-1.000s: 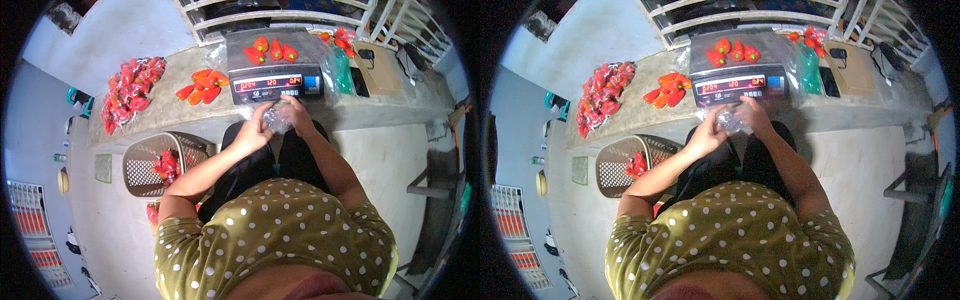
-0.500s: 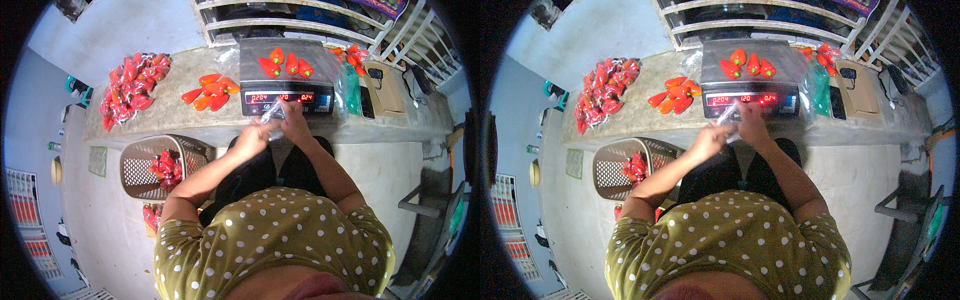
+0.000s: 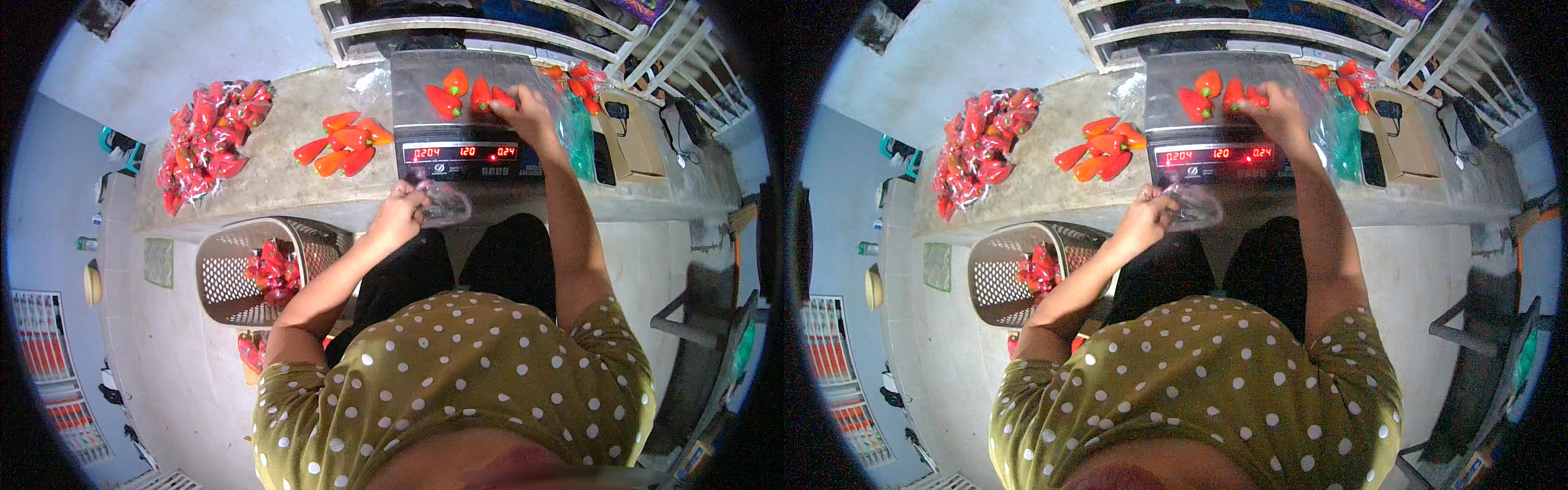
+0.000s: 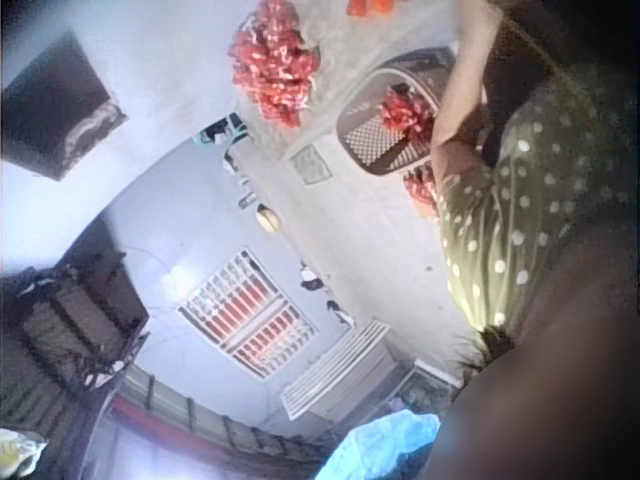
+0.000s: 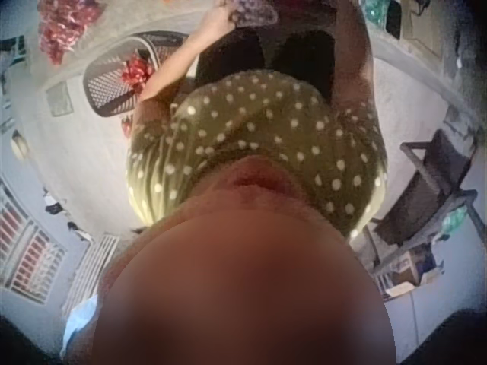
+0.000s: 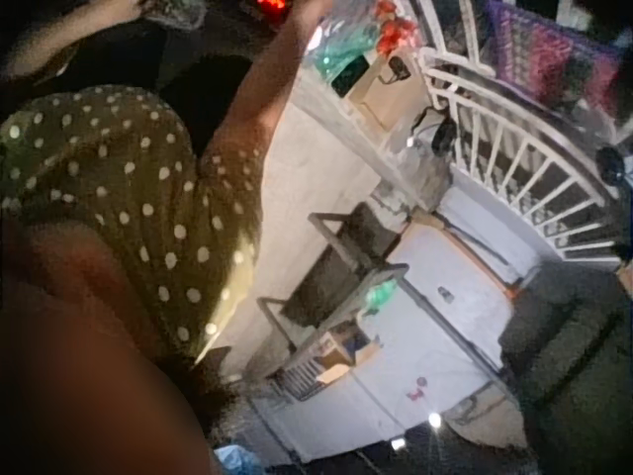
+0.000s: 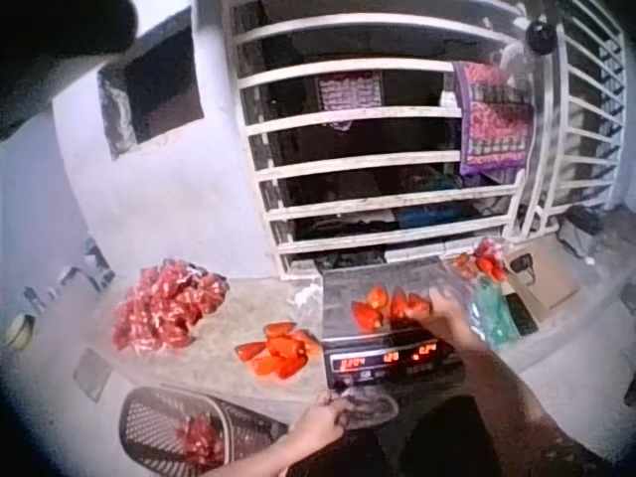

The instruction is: The person weighs red bell peppers on a digital scale, places them into clear plastic bags, and ties the bags shut. The person repeats this process for multiple peppers, moving the finished bags to a pile on the counter.

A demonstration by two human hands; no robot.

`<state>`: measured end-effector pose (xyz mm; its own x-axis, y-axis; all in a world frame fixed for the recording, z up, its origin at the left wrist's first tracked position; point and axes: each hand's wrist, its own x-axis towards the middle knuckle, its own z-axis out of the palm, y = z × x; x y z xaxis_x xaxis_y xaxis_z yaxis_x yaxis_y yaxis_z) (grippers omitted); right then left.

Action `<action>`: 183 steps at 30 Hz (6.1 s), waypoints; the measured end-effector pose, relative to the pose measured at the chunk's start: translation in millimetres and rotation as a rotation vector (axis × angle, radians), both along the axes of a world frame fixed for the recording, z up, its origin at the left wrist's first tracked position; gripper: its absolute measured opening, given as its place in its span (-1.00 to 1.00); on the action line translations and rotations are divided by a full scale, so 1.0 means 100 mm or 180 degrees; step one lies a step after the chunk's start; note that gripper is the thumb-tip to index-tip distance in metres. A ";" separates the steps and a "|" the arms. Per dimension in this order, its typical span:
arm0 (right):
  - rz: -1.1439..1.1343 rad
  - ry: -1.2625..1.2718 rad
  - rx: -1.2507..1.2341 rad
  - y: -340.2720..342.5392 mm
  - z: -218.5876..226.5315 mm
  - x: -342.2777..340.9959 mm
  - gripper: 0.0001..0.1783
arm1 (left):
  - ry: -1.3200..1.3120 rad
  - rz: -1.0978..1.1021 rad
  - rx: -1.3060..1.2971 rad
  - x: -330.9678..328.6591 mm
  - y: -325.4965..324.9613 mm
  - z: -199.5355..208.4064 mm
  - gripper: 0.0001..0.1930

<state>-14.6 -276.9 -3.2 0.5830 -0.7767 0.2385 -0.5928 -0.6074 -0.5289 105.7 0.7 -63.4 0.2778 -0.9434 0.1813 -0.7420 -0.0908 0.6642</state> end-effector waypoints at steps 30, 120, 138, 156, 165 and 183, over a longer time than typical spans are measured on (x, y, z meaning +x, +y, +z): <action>0.2419 0.0977 -0.1499 1.22 -0.16 0.32 -0.77 | -0.1386 0.0375 0.0505 0.33 -0.30 0.33 -0.59; 0.2337 -0.1456 0.1689 1.05 1.19 1.07 -0.77 | 0.1983 0.0605 -0.0490 1.48 0.71 1.75 -0.53; 0.0556 0.0032 0.0027 -0.33 0.04 0.65 -0.26 | -0.1275 0.2444 -0.0859 2.57 0.81 0.75 -0.54; -0.0390 -0.1334 0.0516 -0.17 -0.80 -1.36 -0.74 | -0.1030 0.1587 0.0467 0.89 0.94 -0.63 -0.31; 0.1028 -0.1262 0.0020 0.77 -0.02 0.03 -0.76 | 0.0440 0.2125 -0.1130 2.29 1.04 0.40 -0.43; 0.3109 -0.1623 0.4423 2.29 1.23 0.92 -0.83 | 0.1972 0.0797 -0.3468 0.78 1.65 2.08 -0.37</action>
<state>77.2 -47.7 119.9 0.9983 0.0074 0.0570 0.0490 0.4090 -0.9112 184.1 165.8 145.0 0.7406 -0.2993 0.6015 -0.3245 0.6246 0.7103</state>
